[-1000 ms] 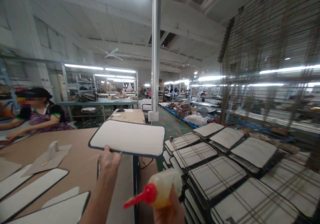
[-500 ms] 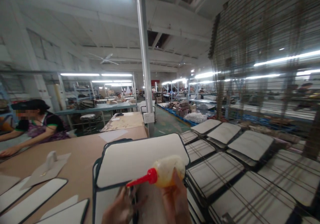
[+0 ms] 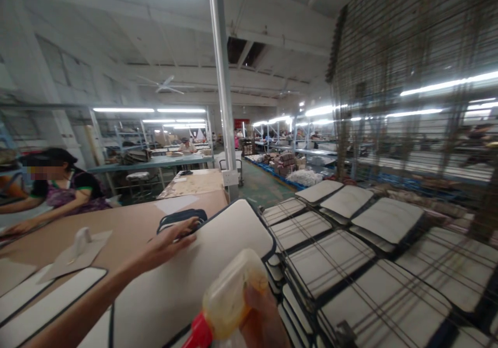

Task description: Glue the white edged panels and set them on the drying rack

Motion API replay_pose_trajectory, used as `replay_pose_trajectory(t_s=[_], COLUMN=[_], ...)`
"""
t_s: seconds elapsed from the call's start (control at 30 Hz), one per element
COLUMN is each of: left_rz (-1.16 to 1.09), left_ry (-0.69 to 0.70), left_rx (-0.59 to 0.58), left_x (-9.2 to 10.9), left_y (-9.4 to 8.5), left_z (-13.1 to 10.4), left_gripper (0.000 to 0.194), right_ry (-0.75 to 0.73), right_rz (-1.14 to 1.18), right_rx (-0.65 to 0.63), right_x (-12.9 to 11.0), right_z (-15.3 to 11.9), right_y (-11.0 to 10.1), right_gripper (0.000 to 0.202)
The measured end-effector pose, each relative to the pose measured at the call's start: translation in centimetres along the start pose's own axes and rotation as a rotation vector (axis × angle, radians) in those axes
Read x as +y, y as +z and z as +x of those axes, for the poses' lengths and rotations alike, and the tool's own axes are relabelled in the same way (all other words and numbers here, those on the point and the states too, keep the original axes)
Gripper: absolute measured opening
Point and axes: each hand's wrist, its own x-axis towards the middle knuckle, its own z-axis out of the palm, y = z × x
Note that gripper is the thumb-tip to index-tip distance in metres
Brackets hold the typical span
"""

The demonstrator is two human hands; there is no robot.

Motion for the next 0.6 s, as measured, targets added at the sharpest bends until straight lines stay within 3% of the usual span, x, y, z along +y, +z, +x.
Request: replay_pose_trajectory(t_s=[0.07,0.13,0.23,0.33,0.47,0.6], left_rz=[0.207,0.309,0.260,0.181,0.059,0.036], left_ry=[0.019,0.057,0.043,-0.029,-0.170,-0.235], left_rx=[-0.270,-0.387,-0.331,-0.265,-0.208,-0.231], left_x=[-0.4,-1.0,-1.7,-2.0,-2.2,-2.5], left_y=[0.3,-0.2,-1.8,-3.7,-5.4,-6.4], left_z=[1.2,1.5,1.2,0.5,-0.6,-1.3], left_gripper=[0.019,0.019,0.025,0.036,0.053,0.052], right_ry=[0.000,-0.003,-0.016,-0.147,-0.483,-0.626], right_rz=[-0.011,-0.029,-0.068,-0.101,-0.159,-0.263], right_rx=[0.007,0.040,0.112,0.193,0.385,0.359], right_x=[0.1,0.0,-1.1,-4.1,-9.0,-11.4], right_z=[-0.2,-0.2,-0.4,-0.1,1.5,3.6], right_y=[0.0,-0.7,-2.5,-3.2,-0.9,1.2], right_gripper=[0.032,0.032,0.033,0.034,0.044,0.055])
